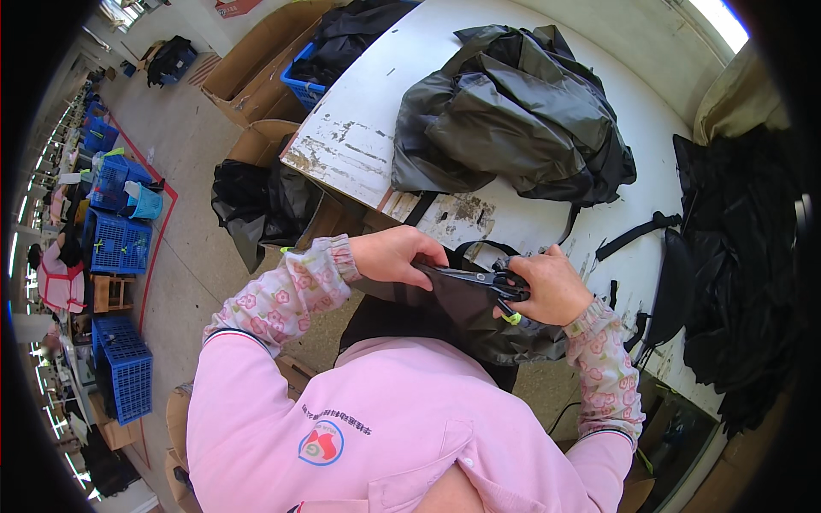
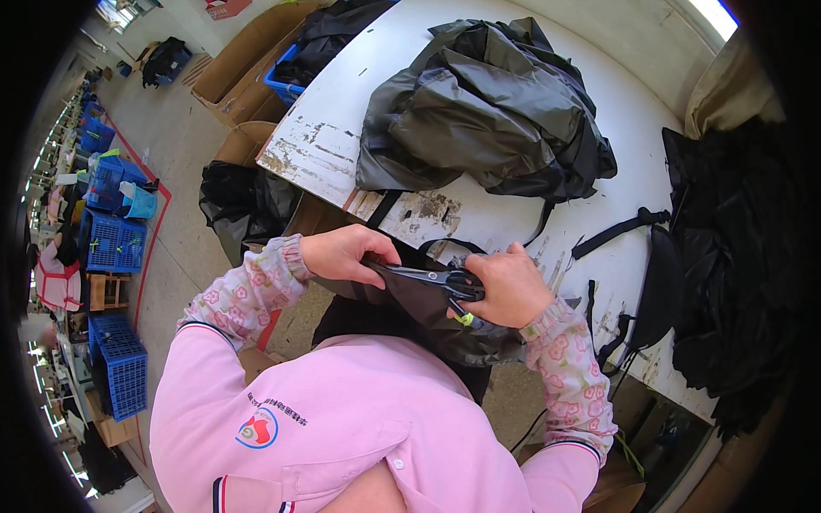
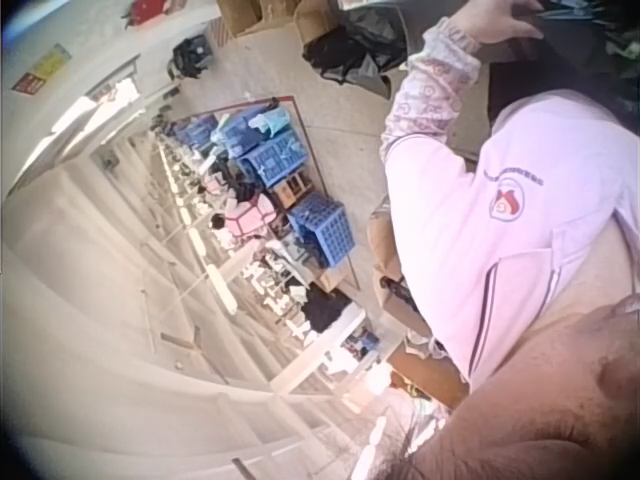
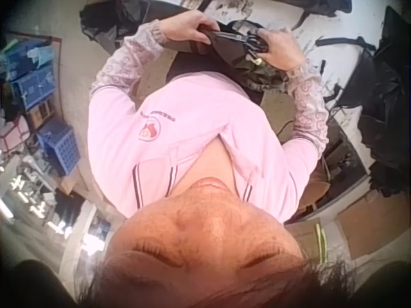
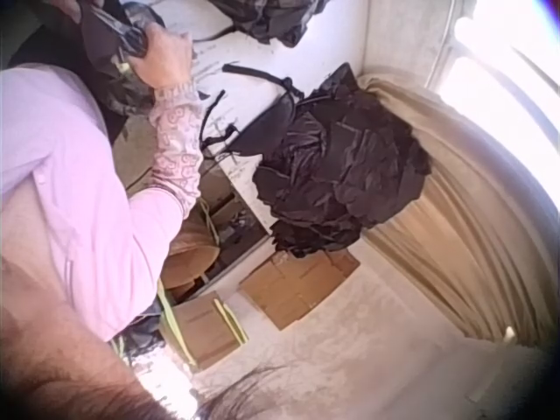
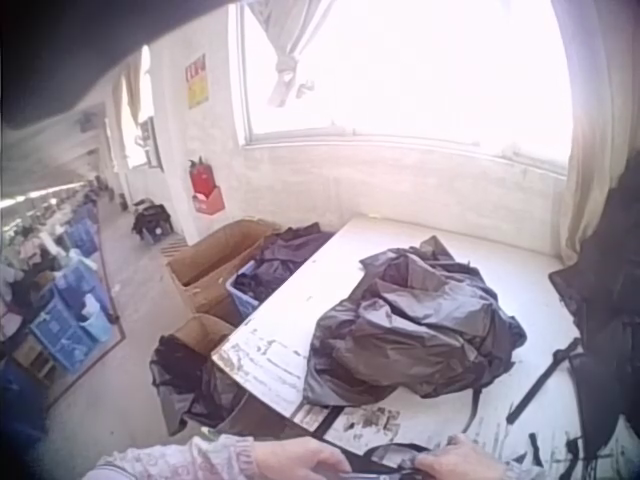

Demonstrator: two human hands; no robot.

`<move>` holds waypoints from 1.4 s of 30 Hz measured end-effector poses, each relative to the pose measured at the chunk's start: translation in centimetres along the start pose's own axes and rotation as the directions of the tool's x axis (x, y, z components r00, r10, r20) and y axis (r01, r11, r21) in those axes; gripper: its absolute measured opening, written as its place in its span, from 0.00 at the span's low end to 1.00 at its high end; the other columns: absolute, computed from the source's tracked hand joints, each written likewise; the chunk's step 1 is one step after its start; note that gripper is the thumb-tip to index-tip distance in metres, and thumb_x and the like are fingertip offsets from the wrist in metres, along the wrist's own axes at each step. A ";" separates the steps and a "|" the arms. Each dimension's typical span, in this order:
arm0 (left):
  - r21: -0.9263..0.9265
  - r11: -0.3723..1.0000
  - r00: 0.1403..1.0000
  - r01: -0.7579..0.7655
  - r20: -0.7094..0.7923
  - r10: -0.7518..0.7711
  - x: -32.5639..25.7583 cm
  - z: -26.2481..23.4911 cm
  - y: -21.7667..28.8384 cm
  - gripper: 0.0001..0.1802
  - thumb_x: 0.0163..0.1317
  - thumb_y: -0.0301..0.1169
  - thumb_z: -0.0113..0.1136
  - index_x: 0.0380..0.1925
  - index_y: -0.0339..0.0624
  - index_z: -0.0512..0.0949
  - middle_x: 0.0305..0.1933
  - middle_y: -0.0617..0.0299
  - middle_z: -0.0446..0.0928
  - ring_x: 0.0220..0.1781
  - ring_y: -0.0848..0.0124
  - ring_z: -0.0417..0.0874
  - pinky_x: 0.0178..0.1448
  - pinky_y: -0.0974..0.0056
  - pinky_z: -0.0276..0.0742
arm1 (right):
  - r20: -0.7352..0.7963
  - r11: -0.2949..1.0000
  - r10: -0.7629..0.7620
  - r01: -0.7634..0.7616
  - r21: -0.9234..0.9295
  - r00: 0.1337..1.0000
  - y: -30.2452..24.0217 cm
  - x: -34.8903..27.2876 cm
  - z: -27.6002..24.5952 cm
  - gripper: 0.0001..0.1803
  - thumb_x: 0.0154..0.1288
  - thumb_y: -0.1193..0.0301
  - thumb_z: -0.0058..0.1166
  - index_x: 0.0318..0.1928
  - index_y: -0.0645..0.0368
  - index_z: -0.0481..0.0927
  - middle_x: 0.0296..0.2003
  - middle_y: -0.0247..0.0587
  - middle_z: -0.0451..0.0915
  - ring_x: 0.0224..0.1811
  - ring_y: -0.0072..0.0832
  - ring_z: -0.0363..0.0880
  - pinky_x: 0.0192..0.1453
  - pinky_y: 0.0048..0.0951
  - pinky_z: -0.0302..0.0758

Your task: Trim excess fabric or straps from a black bag or garment using scissors.

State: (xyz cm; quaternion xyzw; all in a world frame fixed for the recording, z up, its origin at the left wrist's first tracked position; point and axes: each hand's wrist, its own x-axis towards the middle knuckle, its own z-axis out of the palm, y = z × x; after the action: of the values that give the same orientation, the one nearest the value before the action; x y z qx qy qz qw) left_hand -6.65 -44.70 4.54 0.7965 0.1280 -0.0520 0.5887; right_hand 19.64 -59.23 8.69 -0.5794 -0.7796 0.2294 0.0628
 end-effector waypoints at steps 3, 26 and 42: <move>-0.001 1.000 1.000 -0.009 -0.003 0.009 0.0 0.1 0.1 0.17 0.53 0.23 0.70 0.44 0.33 0.79 0.38 0.59 0.81 0.39 0.74 0.80 0.46 0.68 0.78 | 0.012 1.000 0.008 -0.007 -0.019 1.000 0.3 -0.1 0.3 0.27 0.44 0.47 0.71 0.27 0.56 0.76 0.20 0.38 0.79 0.27 0.41 0.78 0.43 0.37 0.64; -0.053 0.998 1.000 0.028 -0.007 -0.028 -0.1 -0.9 1.2 0.18 0.56 0.24 0.68 0.47 0.34 0.78 0.39 0.63 0.80 0.41 0.77 0.78 0.48 0.70 0.76 | -0.169 0.957 0.272 -0.247 0.151 0.947 2.2 -4.6 0.7 0.26 0.42 0.61 0.77 0.32 0.58 0.71 0.26 0.43 0.78 0.32 0.47 0.76 0.40 0.39 0.67; 0.946 0.317 0.592 0.068 -0.295 0.750 9.6 -13.0 12.0 0.14 0.56 0.25 0.66 0.43 0.41 0.78 0.46 0.54 0.79 0.52 0.54 0.78 0.56 0.56 0.73 | -0.797 0.717 0.200 -0.640 -0.277 0.570 6.8 -8.1 -10.0 0.15 0.49 0.78 0.63 0.38 0.58 0.74 0.35 0.43 0.82 0.36 0.49 0.77 0.39 0.42 0.69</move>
State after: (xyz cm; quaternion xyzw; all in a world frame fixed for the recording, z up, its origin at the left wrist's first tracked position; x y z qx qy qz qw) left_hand 4.87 -34.30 17.34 0.9340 0.0998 0.3406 -0.0404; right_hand 31.80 -62.41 16.02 -0.7889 -0.5500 -0.2372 0.1372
